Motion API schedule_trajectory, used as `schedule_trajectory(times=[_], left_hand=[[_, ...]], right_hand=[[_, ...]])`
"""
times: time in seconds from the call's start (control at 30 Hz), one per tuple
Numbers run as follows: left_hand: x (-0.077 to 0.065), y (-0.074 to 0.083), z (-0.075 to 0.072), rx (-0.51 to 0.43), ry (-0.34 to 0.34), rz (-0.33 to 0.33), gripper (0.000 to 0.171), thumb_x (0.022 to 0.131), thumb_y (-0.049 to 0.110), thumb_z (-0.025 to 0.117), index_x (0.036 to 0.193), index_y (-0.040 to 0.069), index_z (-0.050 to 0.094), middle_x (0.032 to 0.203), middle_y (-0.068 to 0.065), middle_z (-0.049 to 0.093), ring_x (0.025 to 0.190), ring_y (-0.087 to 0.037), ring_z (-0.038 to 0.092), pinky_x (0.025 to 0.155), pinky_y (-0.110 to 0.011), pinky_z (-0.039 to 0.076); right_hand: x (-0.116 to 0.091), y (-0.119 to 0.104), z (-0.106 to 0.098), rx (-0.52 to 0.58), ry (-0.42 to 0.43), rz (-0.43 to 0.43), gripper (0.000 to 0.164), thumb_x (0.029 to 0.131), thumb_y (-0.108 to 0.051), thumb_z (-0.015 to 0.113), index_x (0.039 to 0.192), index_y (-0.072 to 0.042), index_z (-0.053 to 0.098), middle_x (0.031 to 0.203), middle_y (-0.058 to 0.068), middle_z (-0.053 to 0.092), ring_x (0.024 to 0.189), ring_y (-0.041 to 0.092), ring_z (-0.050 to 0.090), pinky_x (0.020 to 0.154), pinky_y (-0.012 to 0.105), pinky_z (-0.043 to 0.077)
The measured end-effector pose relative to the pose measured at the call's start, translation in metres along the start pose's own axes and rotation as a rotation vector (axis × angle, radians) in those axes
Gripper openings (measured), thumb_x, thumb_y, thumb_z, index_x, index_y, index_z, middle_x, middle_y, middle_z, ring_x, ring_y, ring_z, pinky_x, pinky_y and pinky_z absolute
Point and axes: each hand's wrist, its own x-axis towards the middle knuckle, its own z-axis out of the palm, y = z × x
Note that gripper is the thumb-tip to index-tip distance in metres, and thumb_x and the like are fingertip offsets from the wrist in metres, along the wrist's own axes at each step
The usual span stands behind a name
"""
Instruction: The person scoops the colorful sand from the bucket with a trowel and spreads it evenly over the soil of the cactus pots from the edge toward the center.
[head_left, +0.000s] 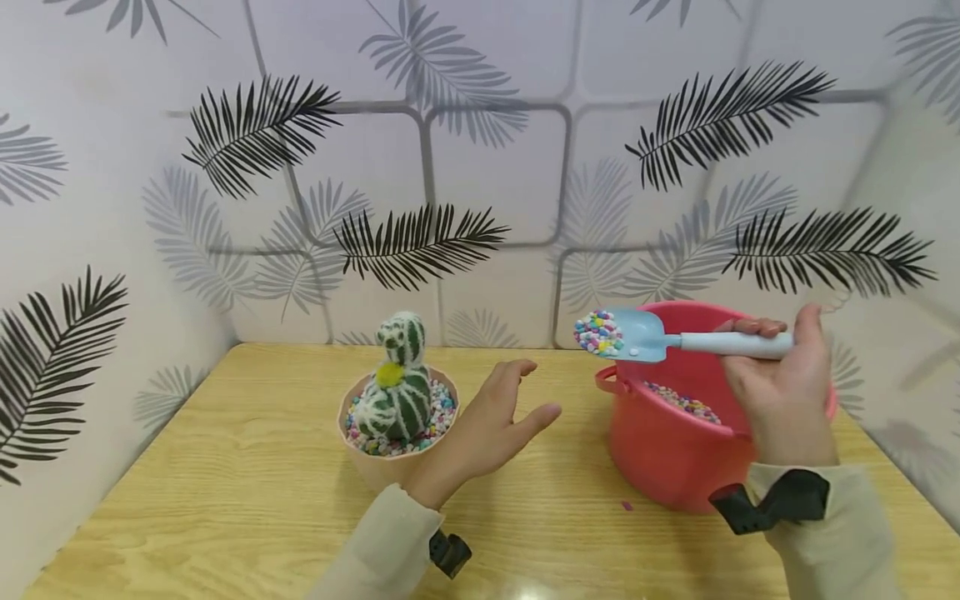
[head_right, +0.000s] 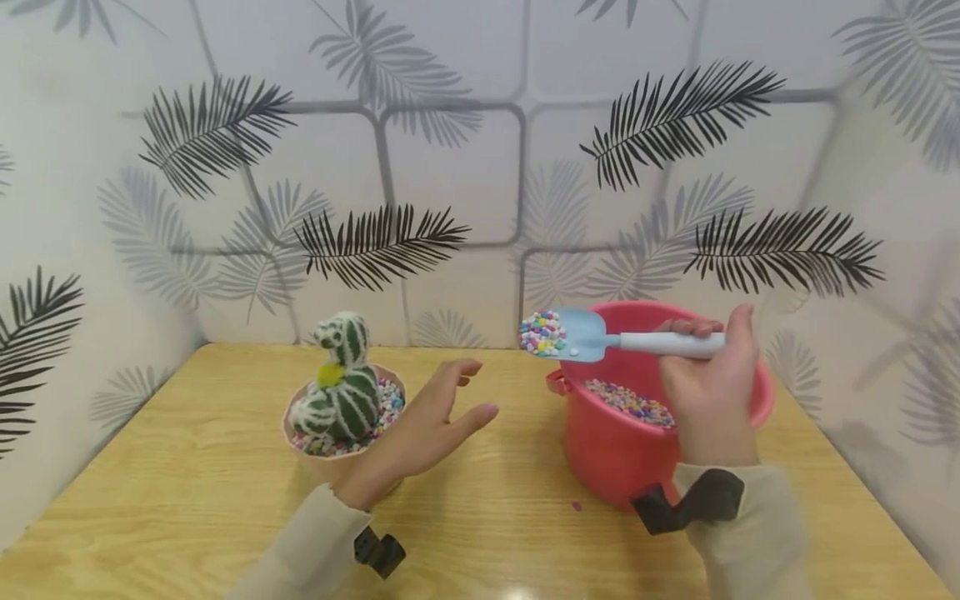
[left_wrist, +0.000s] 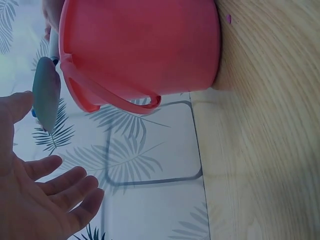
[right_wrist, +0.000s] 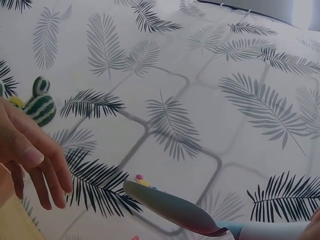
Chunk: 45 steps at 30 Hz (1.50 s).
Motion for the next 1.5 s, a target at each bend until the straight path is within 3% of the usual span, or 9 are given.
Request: schedule_trajectory(times=[0.3, 0.5, 0.7, 0.87, 1.07, 1.17, 1.3, 1.5], left_hand=[[-0.028, 0.002, -0.007, 0.041, -0.03, 0.027, 0.064, 0.098, 0.044, 0.048, 0.146, 0.006, 0.03, 0.145, -0.014, 0.039, 0.135, -0.027, 0.039, 0.108, -0.045, 0.036], [-0.046, 0.0, -0.014, 0.048, -0.006, 0.027, 0.062, 0.098, 0.044, 0.049, 0.144, 0.007, 0.032, 0.142, -0.013, 0.042, 0.132, -0.029, 0.04, 0.107, -0.047, 0.037], [-0.058, 0.0, -0.017, 0.142, 0.006, 0.067, 0.061, 0.098, 0.046, 0.047, 0.141, 0.004, 0.036, 0.139, -0.012, 0.044, 0.13, -0.027, 0.043, 0.105, -0.045, 0.04], [-0.068, 0.002, -0.02, 0.18, 0.032, 0.074, 0.059, 0.098, 0.044, 0.049, 0.139, 0.004, 0.038, 0.137, -0.011, 0.046, 0.129, -0.025, 0.044, 0.105, -0.044, 0.04], [-0.086, -0.001, -0.024, 0.161, 0.049, 0.05, 0.053, 0.096, 0.041, 0.053, 0.135, 0.007, 0.041, 0.132, -0.005, 0.047, 0.124, -0.017, 0.046, 0.102, -0.041, 0.043], [-0.096, -0.004, -0.027, 0.168, 0.09, 0.062, 0.041, 0.095, 0.034, 0.058, 0.126, 0.009, 0.048, 0.122, 0.001, 0.052, 0.112, -0.01, 0.05, 0.095, -0.035, 0.047], [-0.112, -0.008, -0.037, 0.201, 0.124, 0.054, 0.016, 0.093, 0.027, 0.061, 0.101, 0.015, 0.054, 0.097, 0.007, 0.053, 0.091, -0.006, 0.054, 0.08, -0.027, 0.051], [-0.128, -0.018, -0.059, 0.236, 0.18, 0.019, 0.013, 0.09, 0.025, 0.067, 0.085, 0.022, 0.055, 0.081, 0.015, 0.055, 0.08, -0.003, 0.055, 0.069, -0.023, 0.048]], right_hand=[[-0.004, 0.01, -0.002, -0.013, -0.019, -0.015, 0.041, 0.089, -0.036, 0.064, 0.073, -0.005, 0.042, 0.065, 0.014, 0.045, 0.068, 0.026, 0.045, 0.08, 0.033, 0.035], [-0.002, 0.021, 0.0, -0.027, -0.034, 0.004, 0.041, 0.09, -0.034, 0.063, 0.072, -0.005, 0.042, 0.064, 0.013, 0.044, 0.067, 0.026, 0.044, 0.08, 0.033, 0.034], [-0.002, 0.03, -0.001, -0.029, -0.016, -0.016, 0.036, 0.09, -0.032, 0.064, 0.077, -0.007, 0.042, 0.064, 0.013, 0.043, 0.068, 0.025, 0.045, 0.079, 0.034, 0.035], [0.001, 0.036, -0.003, -0.026, -0.012, 0.009, 0.034, 0.09, -0.033, 0.063, 0.083, -0.01, 0.04, 0.063, 0.013, 0.043, 0.066, 0.026, 0.045, 0.079, 0.034, 0.035], [0.004, 0.048, -0.008, -0.041, -0.008, 0.077, 0.04, 0.091, -0.035, 0.062, 0.075, -0.005, 0.04, 0.061, 0.013, 0.041, 0.065, 0.027, 0.043, 0.08, 0.033, 0.033], [0.004, 0.055, -0.011, -0.049, -0.003, 0.097, 0.042, 0.091, -0.035, 0.062, 0.073, -0.004, 0.04, 0.061, 0.013, 0.041, 0.065, 0.027, 0.042, 0.08, 0.032, 0.033], [0.002, 0.065, -0.015, -0.054, -0.022, 0.109, 0.044, 0.092, -0.034, 0.06, 0.069, -0.002, 0.04, 0.061, 0.013, 0.042, 0.065, 0.026, 0.042, 0.078, 0.032, 0.032], [-0.002, 0.078, -0.018, -0.088, -0.046, 0.112, 0.043, 0.093, -0.033, 0.058, 0.069, -0.002, 0.041, 0.063, 0.013, 0.043, 0.067, 0.024, 0.042, 0.082, 0.03, 0.03]])
